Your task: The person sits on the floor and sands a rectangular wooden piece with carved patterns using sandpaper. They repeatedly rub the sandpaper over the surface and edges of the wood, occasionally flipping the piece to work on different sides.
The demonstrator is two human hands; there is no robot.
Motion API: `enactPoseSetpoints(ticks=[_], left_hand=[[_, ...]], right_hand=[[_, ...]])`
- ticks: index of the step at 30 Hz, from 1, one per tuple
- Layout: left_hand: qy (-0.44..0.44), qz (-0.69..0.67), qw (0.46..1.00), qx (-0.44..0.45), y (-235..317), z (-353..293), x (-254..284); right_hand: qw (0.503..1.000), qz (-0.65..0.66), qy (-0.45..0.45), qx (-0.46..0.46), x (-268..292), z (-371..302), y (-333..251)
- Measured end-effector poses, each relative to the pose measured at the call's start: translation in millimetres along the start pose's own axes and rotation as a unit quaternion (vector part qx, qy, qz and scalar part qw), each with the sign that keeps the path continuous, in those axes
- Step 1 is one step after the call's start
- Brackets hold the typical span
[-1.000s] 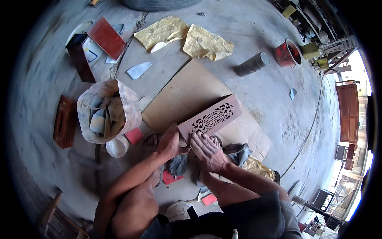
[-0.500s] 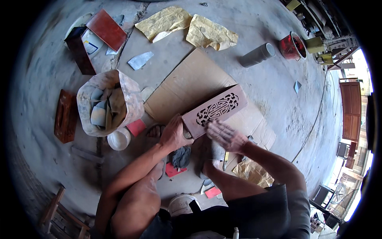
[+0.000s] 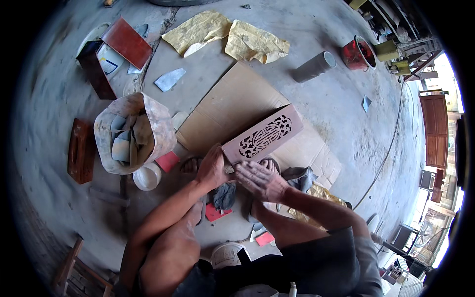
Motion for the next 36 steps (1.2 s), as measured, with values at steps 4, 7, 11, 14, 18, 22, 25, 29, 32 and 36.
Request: enactPoseSetpoints(ticks=[4,7,11,14,18,22,25,29,32,36], left_hand=[[-0.019,-0.011,1.000,0.008,-0.3,1.6,-3.8],[-0.007,0.000,1.000,0.001,-8.2,-5.4,-1.5],[-0.019,0.003,1.000,-0.007,-12.3,-6.8,-12.7],[0.000,-0.024,1.000,-0.013,-2.6,-0.2,-6.4],[-0.004,0.003,1.000,-0.010,-4.4,-1.2,-7.6],[0.005,-0.015,1.000,0.007,0.4,2.4,-4.5],[-0.007,-0.006,1.000,0.020,-8.2,-6.6,-2.8],[-0.015,-0.014,1.000,0.011,-2.7,0.2,-8.1],[-0.009,0.011,1.000,0.002,-11.4,-7.1,-7.9],[-0.014,0.012,1.000,0.015,-15.4,-4.6,-13.3]], right_hand=[[0.998,-0.053,0.015,0.012,7.2,-31.5,35.5],[0.999,-0.034,0.005,-0.028,8.5,-23.7,27.7],[0.999,-0.014,0.035,0.019,3.8,-2.9,-1.5],[0.998,-0.020,0.049,-0.015,18.1,-16.3,31.1],[0.999,0.015,0.040,-0.024,4.0,-12.4,1.6],[0.996,0.014,0.062,-0.064,16.1,-24.7,22.8],[0.957,-0.053,0.137,-0.249,38.9,-55.5,110.9],[0.950,-0.062,0.170,-0.256,26.2,-51.0,87.6],[0.944,-0.018,0.146,-0.295,19.3,-35.1,63.7],[0.880,-0.070,0.218,-0.415,52.5,-64.4,148.2]])
Point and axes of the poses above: each hand's wrist, its own z-axis towards the middle knuckle, its own x-axis out of the back of the hand, y = z × x, the point moved 9 cm from there along z, towards the middle knuckle, and after that the axes turned 10 degrees about y, right-handed, at the moved point
